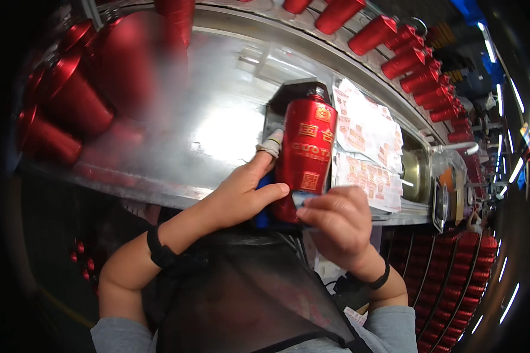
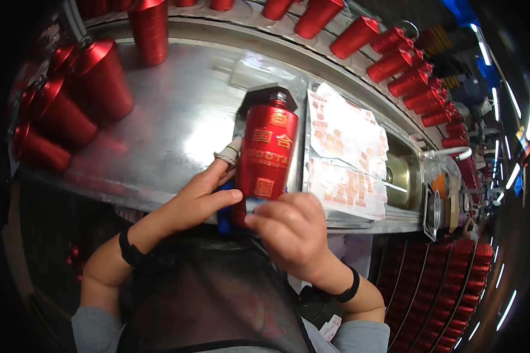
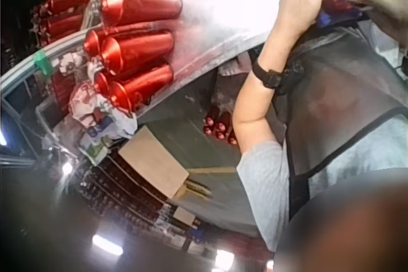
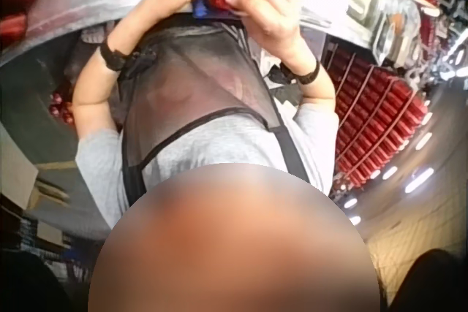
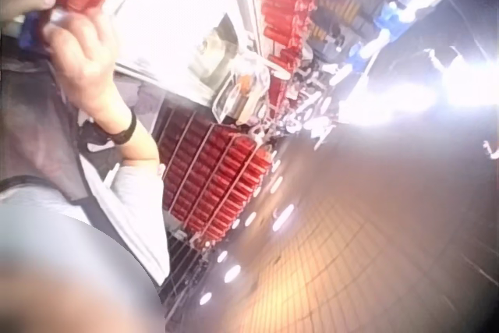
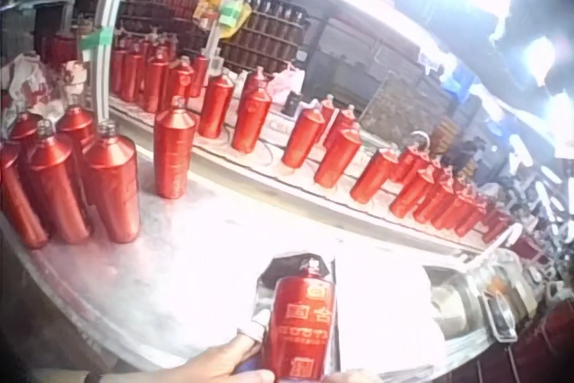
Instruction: Applying and smoothing gold product labels onto red metallic liquor bottles on a production line.
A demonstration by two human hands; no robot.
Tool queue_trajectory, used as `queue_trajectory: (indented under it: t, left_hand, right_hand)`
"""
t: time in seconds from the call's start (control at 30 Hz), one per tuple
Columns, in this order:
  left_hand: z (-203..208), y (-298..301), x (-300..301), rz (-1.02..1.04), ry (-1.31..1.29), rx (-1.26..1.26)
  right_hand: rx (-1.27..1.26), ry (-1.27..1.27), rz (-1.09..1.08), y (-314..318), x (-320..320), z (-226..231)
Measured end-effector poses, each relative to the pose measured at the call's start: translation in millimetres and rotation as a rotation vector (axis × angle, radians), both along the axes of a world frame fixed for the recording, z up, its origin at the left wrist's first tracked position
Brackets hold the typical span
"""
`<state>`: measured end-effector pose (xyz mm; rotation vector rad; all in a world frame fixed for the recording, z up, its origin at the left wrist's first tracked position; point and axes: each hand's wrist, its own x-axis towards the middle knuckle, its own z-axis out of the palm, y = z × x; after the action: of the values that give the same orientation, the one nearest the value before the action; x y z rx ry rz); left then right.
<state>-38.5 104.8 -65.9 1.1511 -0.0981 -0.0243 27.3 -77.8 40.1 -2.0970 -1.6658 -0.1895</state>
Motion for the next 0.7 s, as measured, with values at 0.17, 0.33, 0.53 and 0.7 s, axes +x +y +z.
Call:
queue_trajectory:
  t: [0.17,0.33,0.53,0.7]
  left_hand:
    - [-2.9,0.0,0.5,-0.054,0.045,-0.062]
    - [-8.5,-2.1,-0.1,0.006,-0.001,-0.022]
    - [-9.1,-2.4,0.4,-0.001,-0.004,0.008]
    - [1.6,-1.0,-4.7,0.026,0.009,0.049]
  right_hand:
    - [-0.057,0.016,0.131,2.3,-7.0,-0.7]
    - [-0.158,0.038,0.262,10.7,-10.5,-4.3]
    - [0.010,0.058,0.078,-5.1,-1.9,-6.9]
    - [0.142,0.681,-0.598,-23.7,-8.7,-13.9]
